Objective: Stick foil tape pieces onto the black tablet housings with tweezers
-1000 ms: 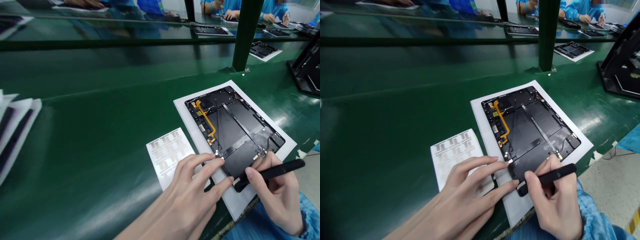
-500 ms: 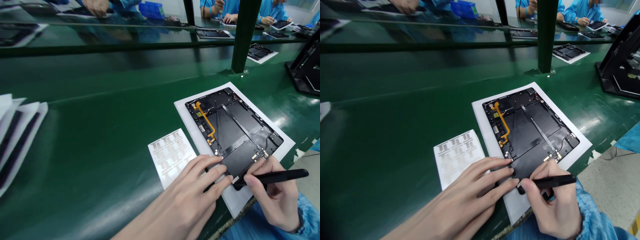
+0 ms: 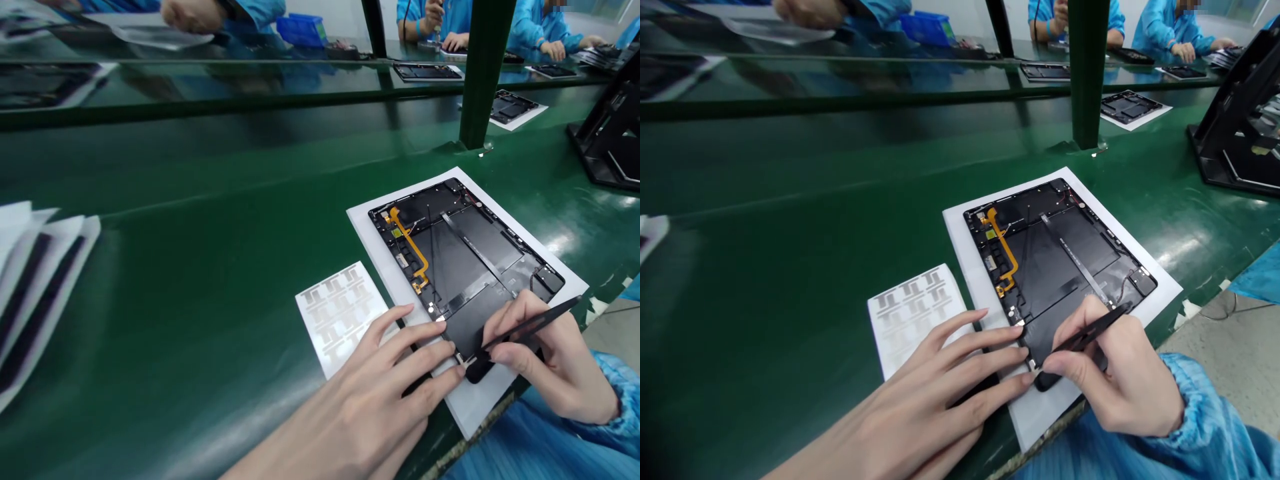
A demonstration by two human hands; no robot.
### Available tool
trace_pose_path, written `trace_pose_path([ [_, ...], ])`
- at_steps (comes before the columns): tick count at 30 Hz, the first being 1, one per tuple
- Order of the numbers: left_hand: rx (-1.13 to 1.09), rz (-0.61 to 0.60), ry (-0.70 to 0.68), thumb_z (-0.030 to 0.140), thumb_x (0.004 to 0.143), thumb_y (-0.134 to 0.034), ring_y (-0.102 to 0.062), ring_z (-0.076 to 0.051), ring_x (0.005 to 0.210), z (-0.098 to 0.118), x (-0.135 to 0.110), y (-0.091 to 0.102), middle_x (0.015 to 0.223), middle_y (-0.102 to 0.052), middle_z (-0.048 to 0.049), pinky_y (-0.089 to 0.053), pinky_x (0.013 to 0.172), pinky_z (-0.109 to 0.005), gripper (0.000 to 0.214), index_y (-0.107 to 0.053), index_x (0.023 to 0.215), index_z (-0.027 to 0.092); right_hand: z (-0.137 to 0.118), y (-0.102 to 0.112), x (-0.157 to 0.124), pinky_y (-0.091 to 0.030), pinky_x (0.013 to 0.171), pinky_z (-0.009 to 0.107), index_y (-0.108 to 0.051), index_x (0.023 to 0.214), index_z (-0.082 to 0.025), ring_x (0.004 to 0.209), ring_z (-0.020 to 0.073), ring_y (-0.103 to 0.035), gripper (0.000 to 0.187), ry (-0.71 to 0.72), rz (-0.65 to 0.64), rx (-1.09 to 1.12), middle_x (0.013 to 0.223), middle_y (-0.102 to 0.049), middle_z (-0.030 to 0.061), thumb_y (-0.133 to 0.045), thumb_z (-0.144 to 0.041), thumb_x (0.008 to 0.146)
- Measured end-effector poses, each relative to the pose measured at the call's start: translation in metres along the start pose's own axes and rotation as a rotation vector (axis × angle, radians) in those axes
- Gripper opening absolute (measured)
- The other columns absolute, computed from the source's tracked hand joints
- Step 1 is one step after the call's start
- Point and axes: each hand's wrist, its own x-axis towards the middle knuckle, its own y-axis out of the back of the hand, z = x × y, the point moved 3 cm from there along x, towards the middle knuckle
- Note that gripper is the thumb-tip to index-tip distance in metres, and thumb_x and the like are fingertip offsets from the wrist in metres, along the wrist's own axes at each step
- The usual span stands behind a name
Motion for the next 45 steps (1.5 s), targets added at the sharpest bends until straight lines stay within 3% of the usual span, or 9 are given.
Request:
trace_pose_path([
  [11, -0.021, -0.012, 0.028, 0.000, 0.088, -0.039, -0.057, -0.018, 0.117, 0.000, 0.001, 0.002, 0.108, -0.071, -0.0024, -0.021, 0.120, -0.041, 0.041, -0.066, 0.112, 0.019, -0.007, -0.007, 0.003, -0.043, 0.051, 0.027, -0.048, 0.090, -0.023, 0.063, 0.0170, -0.059, 0.009, 0.036, -0.003, -0.132, 0.075, -0.059, 0.0001, -0.051, -0.018, 0.097],
  [18, 0.040, -0.072, 0.046, 0.000, 0.086, -0.037, -0.058, -0.018, 0.113, 0.001, 0.003, -0.001, 0.102, -0.072, -0.0001, -0.015, 0.121, -0.039, 0.049, -0.062, 0.121, 0.023, 0.000, -0.002, -0.001, -0.040, 0.049, 0.026, -0.050, 0.089, -0.025, 0.060, 0.0160, -0.051, 0.011, -0.028, 0.132, -0.063, 0.074, -0.053, -0.0016, -0.056, -0.017, 0.094],
  [26, 0.098, -0.038, 0.054, -0.001, 0.089, -0.029, -0.056, -0.019, 0.110, 0.006, 0.008, -0.003, 0.100, -0.070, -0.0014, -0.012, 0.119, -0.035, 0.048, -0.065, 0.112, 0.021, -0.003, -0.002, 0.003, -0.037, 0.047, 0.026, -0.048, 0.087, -0.022, 0.059, 0.0153, -0.054, 0.009, 0.020, 0.079, -0.187, 0.075, -0.055, -0.0001, -0.052, -0.016, 0.094],
  [31, 0.103, -0.027, 0.032, -0.001, 0.088, -0.031, -0.056, -0.020, 0.109, 0.005, 0.004, -0.005, 0.101, -0.070, -0.0028, -0.016, 0.117, -0.036, 0.047, -0.064, 0.113, 0.021, 0.006, 0.019, 0.001, -0.035, 0.045, 0.024, -0.052, 0.084, -0.022, 0.062, 0.0159, -0.054, 0.012, 0.013, 0.243, -0.254, 0.073, -0.054, -0.0001, -0.054, -0.015, 0.094],
  [36, 0.101, -0.071, -0.004, 0.002, 0.090, -0.035, -0.057, -0.019, 0.107, 0.006, 0.009, -0.001, 0.099, -0.069, -0.0028, -0.018, 0.115, -0.036, 0.041, -0.065, 0.110, 0.021, 0.020, 0.027, -0.005, -0.035, 0.043, 0.023, -0.056, 0.080, -0.021, 0.057, 0.0137, -0.052, 0.014, -0.037, 0.372, -0.163, 0.074, -0.055, -0.0005, -0.059, -0.020, 0.094],
  [38, 0.134, -0.079, -0.003, 0.005, 0.091, -0.036, -0.055, -0.021, 0.112, -0.004, 0.024, 0.009, 0.103, -0.069, -0.0037, -0.022, 0.114, -0.041, 0.039, -0.066, 0.109, 0.022, 0.024, 0.027, -0.008, -0.033, 0.041, 0.022, -0.056, 0.080, -0.021, 0.050, 0.0110, -0.047, 0.014, -0.058, 0.455, -0.097, 0.073, -0.054, -0.0019, -0.060, -0.022, 0.094],
  [40, 0.179, -0.068, 0.117, 0.012, 0.093, -0.038, -0.052, -0.025, 0.120, -0.031, 0.046, 0.022, 0.115, -0.066, -0.0055, -0.028, 0.111, -0.047, 0.037, -0.066, 0.113, 0.025, 0.026, 0.026, -0.010, -0.032, 0.041, 0.022, -0.055, 0.080, -0.021, 0.047, 0.0100, -0.044, 0.015, -0.087, 0.531, -0.056, 0.072, -0.053, -0.0029, -0.061, -0.025, 0.094],
  [43, 0.251, -0.023, 0.433, 0.026, 0.094, -0.047, -0.045, -0.033, 0.127, -0.095, 0.078, 0.041, 0.134, -0.054, -0.0115, -0.035, 0.106, -0.056, 0.037, -0.057, 0.130, 0.022, 0.029, 0.024, -0.011, -0.032, 0.043, 0.024, -0.055, 0.079, -0.021, 0.049, 0.0116, -0.044, 0.018, -0.134, 0.546, -0.053, 0.069, -0.049, -0.0033, -0.060, -0.030, 0.094],
  [45, 0.275, -0.005, 0.586, 0.029, 0.094, -0.057, -0.051, -0.032, 0.120, -0.139, 0.090, 0.047, 0.130, -0.054, -0.0137, -0.042, 0.101, -0.056, 0.041, -0.053, 0.132, 0.018, 0.033, 0.022, -0.012, -0.032, 0.044, 0.025, -0.055, 0.078, -0.021, 0.049, 0.0126, -0.044, 0.022, -0.149, 0.515, -0.062, 0.066, -0.046, -0.0036, -0.059, -0.034, 0.095],
])
